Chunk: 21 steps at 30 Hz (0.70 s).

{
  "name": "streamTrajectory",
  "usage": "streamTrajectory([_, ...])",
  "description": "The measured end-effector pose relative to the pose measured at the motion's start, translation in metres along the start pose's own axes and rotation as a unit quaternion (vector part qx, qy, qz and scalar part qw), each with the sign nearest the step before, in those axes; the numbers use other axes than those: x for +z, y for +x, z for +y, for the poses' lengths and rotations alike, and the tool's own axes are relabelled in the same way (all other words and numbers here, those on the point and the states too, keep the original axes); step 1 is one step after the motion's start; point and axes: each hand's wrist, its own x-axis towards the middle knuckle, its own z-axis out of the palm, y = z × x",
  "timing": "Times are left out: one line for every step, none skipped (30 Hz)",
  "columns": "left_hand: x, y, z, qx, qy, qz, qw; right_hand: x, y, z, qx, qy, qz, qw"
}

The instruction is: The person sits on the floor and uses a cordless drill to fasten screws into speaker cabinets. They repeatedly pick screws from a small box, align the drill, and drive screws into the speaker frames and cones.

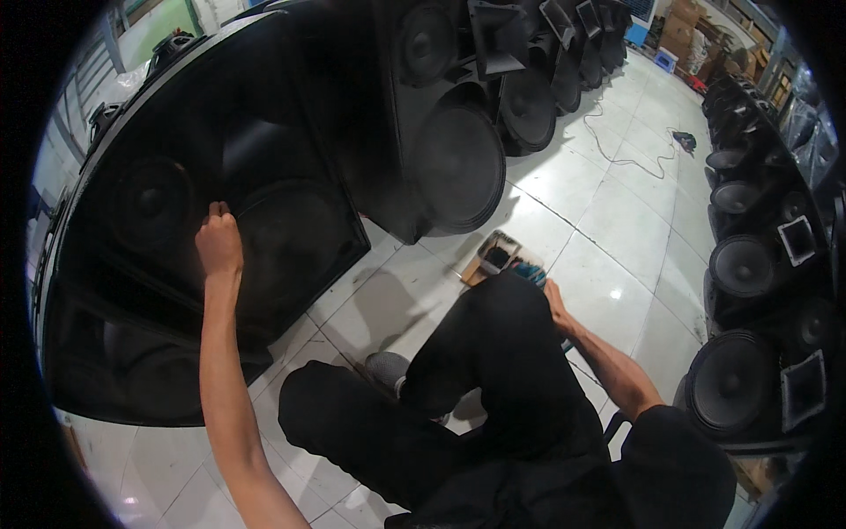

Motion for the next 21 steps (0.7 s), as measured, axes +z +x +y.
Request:
streamTrajectory([0.005,0.003,0.002,0.007,-0.014,0.009,1.0,-0.016,0.011,0.005,-0.021,-0.016,0.005,1.0])
streamTrajectory([0.006,0.005,0.001,0.006,-0.01,0.002,1.0,-0.027,0.024,0.007,-0.044,-0.029,0.008,0.999])
streamTrajectory([0.007,0.005,-0.001,0.005,-0.005,-0.006,1.0,-0.036,0.034,0.012,-0.081,-0.025,0.013,0.996])
streamTrajectory([0.011,0.005,-0.003,0.005,-0.001,-0.014,1.0,-0.04,0.044,0.022,-0.005,-0.155,0.001,0.988])
streamTrajectory([0.022,0.004,-0.008,0.022,0.015,0.014,1.0,-0.045,0.047,0.031,-0.014,-0.166,0.013,0.986])
streamTrajectory([0.025,0.005,-0.009,0.018,0.033,0.008,0.999,-0.05,0.052,0.038,-0.024,-0.174,0.026,0.984])
streamTrajectory([0.027,0.004,-0.011,0.013,0.055,-0.002,0.998,-0.05,0.052,0.034,-0.032,-0.181,0.035,0.982])
streamTrajectory([0.026,0.002,-0.014,0.017,0.066,0.01,0.998,-0.058,0.048,0.031,-0.039,-0.168,0.012,0.985])
streamTrajectory([0.03,0.0,-0.012,0.024,0.068,0.02,0.997,-0.065,0.038,0.039,-0.024,-0.157,0.02,0.987])
streamTrajectory([0.035,-0.002,-0.013,0.02,0.072,0.013,0.997,-0.069,0.029,0.048,-0.012,-0.143,0.028,0.989])
streamTrajectory([0.042,-0.003,-0.015,0.01,0.091,-0.009,0.996,-0.069,0.019,0.057,0.001,-0.127,0.035,0.991])
streamTrajectory([0.045,-0.009,-0.026,0.015,0.088,0.018,0.996,-0.072,0.01,0.039,0.038,-0.114,0.021,0.993])
streamTrajectory([0.051,-0.012,-0.035,0.02,0.1,0.043,0.994,-0.078,0.004,0.037,0.041,-0.097,0.029,0.994])
streamTrajectory([0.056,-0.017,-0.051,0.01,0.108,0.052,0.993,-0.081,-0.002,0.038,0.043,-0.077,0.034,0.995])
streamTrajectory([0.047,-0.017,-0.047,-0.026,0.095,0.019,0.995,-0.088,-0.007,0.048,0.048,-0.066,0.043,0.996])
streamTrajectory([0.049,-0.02,-0.045,-0.063,0.08,-0.016,0.995,-0.092,-0.012,0.083,0.008,-0.075,0.074,0.994])
streamTrajectory([0.048,-0.026,-0.049,-0.029,0.091,0.037,0.995,-0.097,-0.016,0.102,0.046,-0.061,0.087,0.993])
streamTrajectory([0.042,-0.035,-0.06,-0.047,0.12,0.041,0.991,-0.097,-0.01,0.091,0.062,-0.054,0.094,0.992])
streamTrajectory([0.04,-0.034,-0.053,-0.088,0.088,0.009,0.992,-0.11,-0.005,0.072,0.084,-0.055,0.111,0.989])
streamTrajectory([0.04,-0.028,-0.04,-0.123,0.071,0.002,0.99,-0.123,-0.004,0.076,0.116,-0.046,0.124,0.984])
streamTrajectory([0.038,-0.023,-0.028,-0.156,0.06,-0.003,0.986,-0.133,0.001,0.08,0.146,-0.034,0.136,0.979])
